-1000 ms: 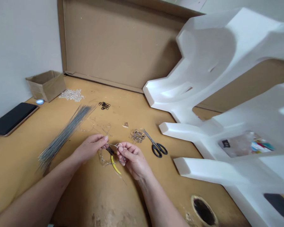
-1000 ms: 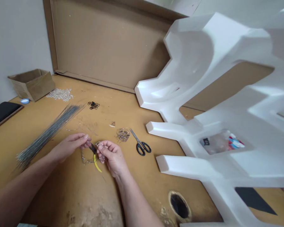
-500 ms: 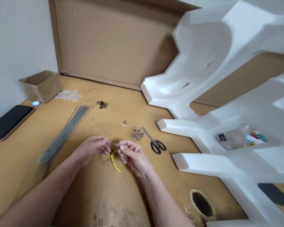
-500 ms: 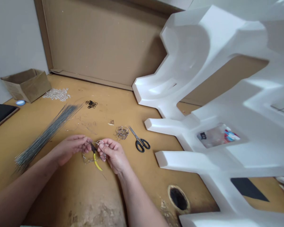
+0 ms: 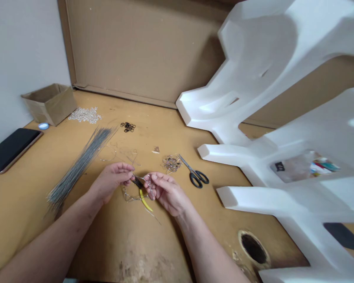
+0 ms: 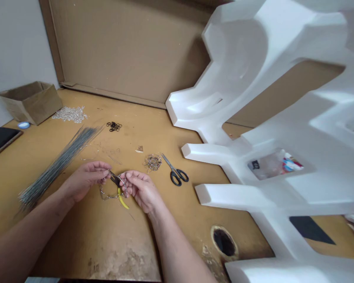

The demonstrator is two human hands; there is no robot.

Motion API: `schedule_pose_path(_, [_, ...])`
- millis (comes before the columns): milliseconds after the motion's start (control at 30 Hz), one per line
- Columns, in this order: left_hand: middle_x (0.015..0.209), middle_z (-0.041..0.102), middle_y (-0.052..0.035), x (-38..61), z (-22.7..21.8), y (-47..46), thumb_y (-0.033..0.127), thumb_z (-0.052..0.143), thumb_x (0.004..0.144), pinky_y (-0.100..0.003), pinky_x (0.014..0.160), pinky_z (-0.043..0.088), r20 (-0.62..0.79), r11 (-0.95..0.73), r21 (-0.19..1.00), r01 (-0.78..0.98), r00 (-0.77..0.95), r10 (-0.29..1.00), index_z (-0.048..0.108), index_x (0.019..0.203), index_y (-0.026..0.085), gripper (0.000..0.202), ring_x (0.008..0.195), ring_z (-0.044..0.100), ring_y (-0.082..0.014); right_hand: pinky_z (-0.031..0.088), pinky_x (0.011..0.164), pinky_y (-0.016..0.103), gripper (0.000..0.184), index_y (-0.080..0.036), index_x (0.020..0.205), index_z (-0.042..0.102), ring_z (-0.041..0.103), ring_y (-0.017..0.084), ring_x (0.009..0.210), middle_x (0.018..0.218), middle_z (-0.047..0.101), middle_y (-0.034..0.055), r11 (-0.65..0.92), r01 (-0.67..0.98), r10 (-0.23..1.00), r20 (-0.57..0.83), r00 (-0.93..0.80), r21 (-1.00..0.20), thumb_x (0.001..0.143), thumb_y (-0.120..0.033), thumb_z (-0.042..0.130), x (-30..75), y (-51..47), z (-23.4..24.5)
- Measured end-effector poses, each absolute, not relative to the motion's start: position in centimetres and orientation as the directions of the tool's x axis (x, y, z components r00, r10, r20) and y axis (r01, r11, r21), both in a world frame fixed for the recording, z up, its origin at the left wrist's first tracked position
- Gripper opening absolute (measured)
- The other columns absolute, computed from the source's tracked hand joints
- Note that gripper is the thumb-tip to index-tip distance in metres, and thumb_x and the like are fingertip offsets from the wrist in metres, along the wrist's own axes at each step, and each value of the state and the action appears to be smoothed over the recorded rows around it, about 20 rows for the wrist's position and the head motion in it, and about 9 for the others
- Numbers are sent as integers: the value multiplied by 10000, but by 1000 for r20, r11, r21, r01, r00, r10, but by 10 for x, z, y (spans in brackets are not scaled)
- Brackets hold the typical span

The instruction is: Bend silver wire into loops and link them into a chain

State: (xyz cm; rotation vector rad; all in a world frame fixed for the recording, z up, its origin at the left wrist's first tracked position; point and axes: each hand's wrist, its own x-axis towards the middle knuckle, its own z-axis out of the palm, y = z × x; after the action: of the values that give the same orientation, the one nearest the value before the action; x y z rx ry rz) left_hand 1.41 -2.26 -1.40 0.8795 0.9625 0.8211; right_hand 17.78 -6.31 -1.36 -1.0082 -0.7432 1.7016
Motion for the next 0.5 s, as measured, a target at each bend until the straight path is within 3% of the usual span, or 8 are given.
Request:
schedule_pose_path(267, [553,610,11,13,-13,-19,216,668,489,-234,538,391,-314,387,876,-287,270,910,567,706,137,252,493,510,-81,392,459,165,256,-151,750,670,525,68,518,637,635,6,-335,-403,941,-283,-183,-852,516,-161,773,178,-64,-13])
schedule_pose_path(500, [547,607,15,13,-12,-18,198,680,480,-228,531,387,-333,402,867,-296,257,907,560,698,139,256,493,515,-82,396,480,172,209,-151,744,679,536,72,540,667,643,20,-335,-397,940,-277,-198,-854,549,-173,751,178,-65,-10])
